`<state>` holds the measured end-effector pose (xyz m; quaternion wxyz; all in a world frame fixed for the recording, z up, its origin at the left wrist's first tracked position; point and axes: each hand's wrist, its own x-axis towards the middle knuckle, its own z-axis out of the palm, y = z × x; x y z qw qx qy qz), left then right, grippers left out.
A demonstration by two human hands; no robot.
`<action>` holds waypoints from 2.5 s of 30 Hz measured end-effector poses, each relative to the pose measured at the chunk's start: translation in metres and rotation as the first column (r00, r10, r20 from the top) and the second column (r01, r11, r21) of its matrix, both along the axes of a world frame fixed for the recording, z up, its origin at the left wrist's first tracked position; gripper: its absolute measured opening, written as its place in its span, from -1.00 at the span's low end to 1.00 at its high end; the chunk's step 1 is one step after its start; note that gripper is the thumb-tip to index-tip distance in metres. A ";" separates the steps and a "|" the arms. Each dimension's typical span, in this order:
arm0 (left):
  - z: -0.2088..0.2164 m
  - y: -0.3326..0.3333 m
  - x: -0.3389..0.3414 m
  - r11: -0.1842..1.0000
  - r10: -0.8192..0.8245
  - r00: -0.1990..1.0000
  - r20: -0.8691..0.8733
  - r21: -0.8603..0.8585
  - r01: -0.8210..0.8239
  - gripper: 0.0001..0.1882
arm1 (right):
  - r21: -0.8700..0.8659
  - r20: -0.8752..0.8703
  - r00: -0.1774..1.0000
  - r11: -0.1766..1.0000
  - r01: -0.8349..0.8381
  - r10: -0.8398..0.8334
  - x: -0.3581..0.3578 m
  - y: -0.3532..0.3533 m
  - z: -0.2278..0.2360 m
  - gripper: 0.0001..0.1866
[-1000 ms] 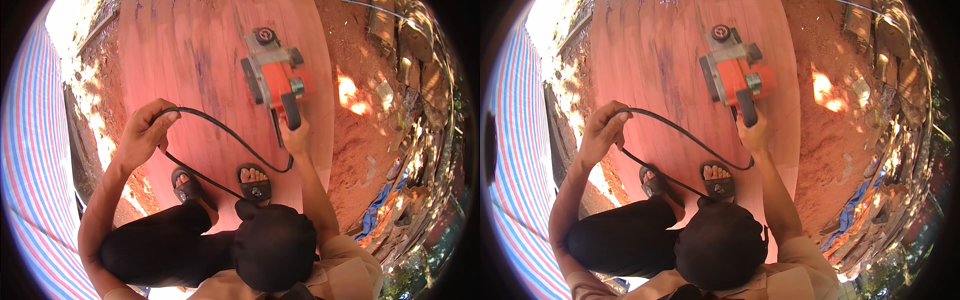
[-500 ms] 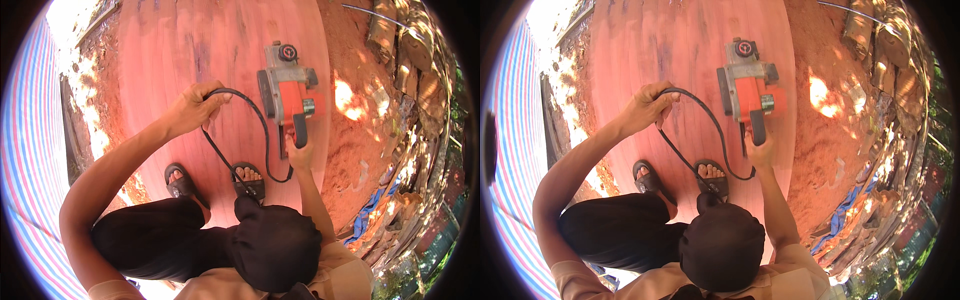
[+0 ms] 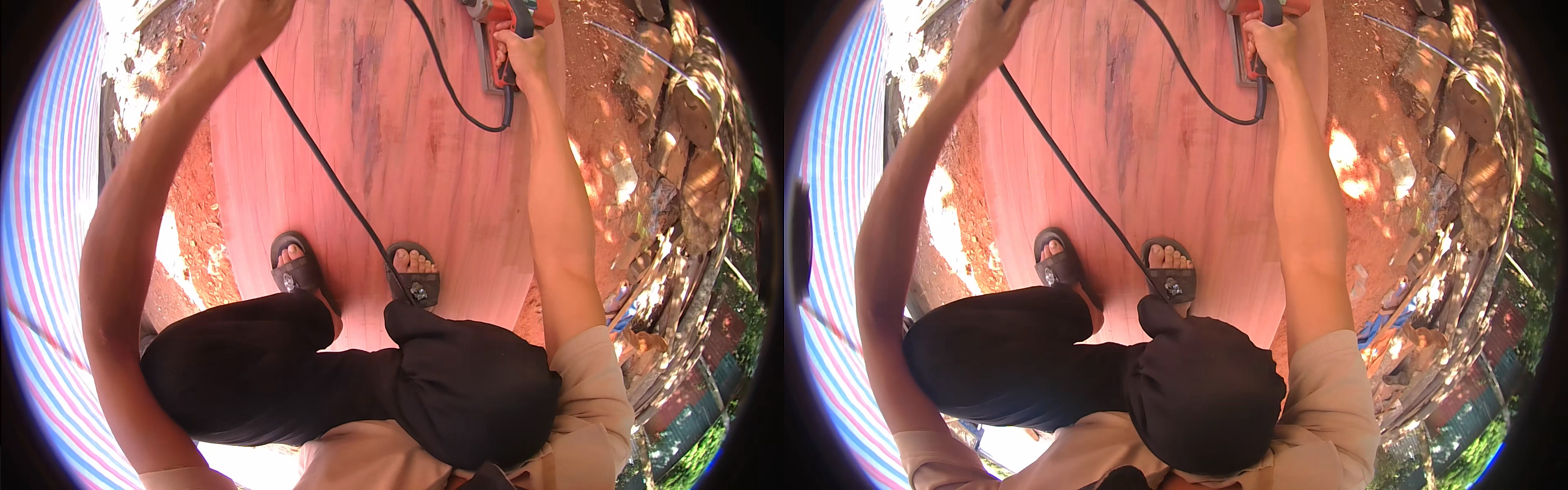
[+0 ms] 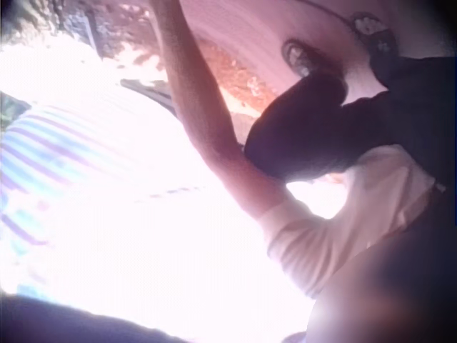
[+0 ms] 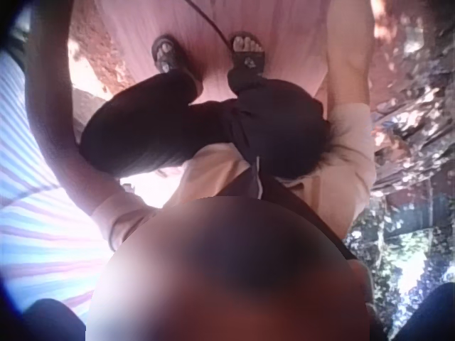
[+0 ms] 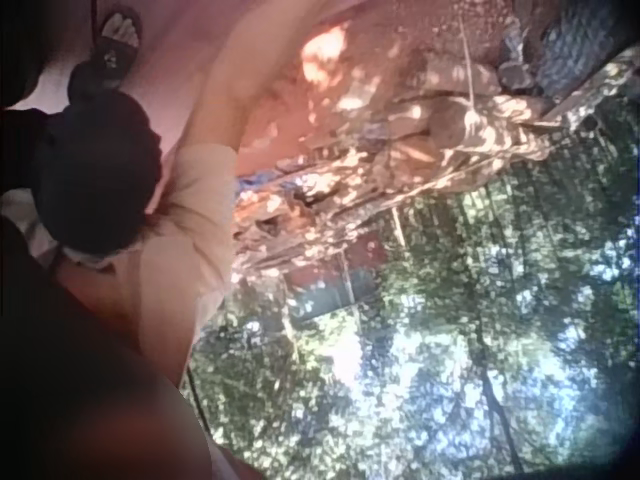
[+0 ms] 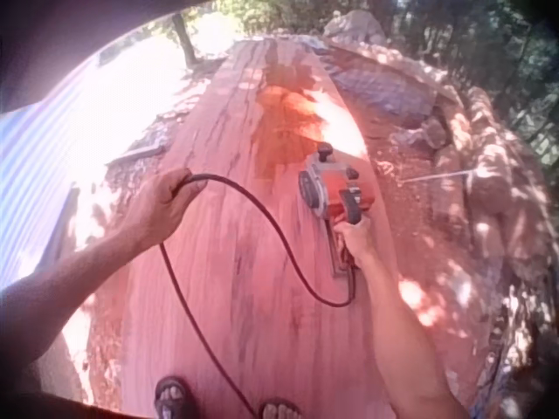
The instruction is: The person uses an electric sander to smooth a large pink-painted wooden board. They move the sander back and forth across the surface, occasionally adjusting the power cord with their left hand. The board remains stationary on the ground throughout the clip.
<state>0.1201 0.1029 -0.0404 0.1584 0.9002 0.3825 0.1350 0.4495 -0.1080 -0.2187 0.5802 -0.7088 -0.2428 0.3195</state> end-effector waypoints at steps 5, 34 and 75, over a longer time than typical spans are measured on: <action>0.062 0.065 -0.005 0.689 -0.496 0.856 -0.142 0.535 0.488 -0.68 | -0.054 -0.120 0.992 0.998 0.029 -0.035 -0.045 -0.071 0.019 -0.83; 0.061 -0.016 -0.161 0.984 0.009 0.982 -0.190 -0.172 -0.043 -0.56 | 0.018 -0.009 0.999 0.999 -0.044 0.044 -0.147 -0.025 -0.002 -0.88; 0.054 -0.069 -0.166 0.941 -0.049 0.999 -0.019 -0.336 0.040 -0.69 | -0.004 0.281 0.958 0.999 -0.051 0.050 -0.193 0.056 -0.012 -0.84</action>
